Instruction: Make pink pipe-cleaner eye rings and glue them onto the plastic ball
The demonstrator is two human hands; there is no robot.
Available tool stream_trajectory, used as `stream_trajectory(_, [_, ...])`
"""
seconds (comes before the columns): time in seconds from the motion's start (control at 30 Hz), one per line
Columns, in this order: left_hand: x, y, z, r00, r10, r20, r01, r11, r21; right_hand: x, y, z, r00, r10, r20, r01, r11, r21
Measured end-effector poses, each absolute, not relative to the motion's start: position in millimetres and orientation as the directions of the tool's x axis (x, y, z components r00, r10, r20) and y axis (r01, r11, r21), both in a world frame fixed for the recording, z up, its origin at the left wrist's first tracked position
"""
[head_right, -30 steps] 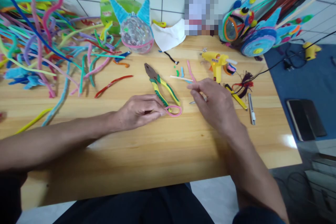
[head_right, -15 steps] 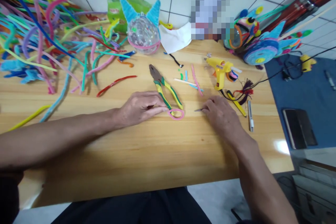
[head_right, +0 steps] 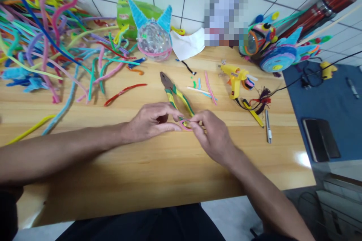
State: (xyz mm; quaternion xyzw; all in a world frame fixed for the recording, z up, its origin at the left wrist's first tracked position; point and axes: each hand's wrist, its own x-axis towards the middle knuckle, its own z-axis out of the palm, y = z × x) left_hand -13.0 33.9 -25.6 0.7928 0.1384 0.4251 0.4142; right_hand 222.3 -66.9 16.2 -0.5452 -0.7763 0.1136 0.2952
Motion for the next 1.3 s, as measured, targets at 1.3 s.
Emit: stream_trajectory(1.3, [-20.0,50.5,-30.2,0.557,0.432,0.709,-0.092,-0.817,0.570,252.4,-54.9,51.5,-0.404,0.913,0.061,0.734,0.363,-0.574])
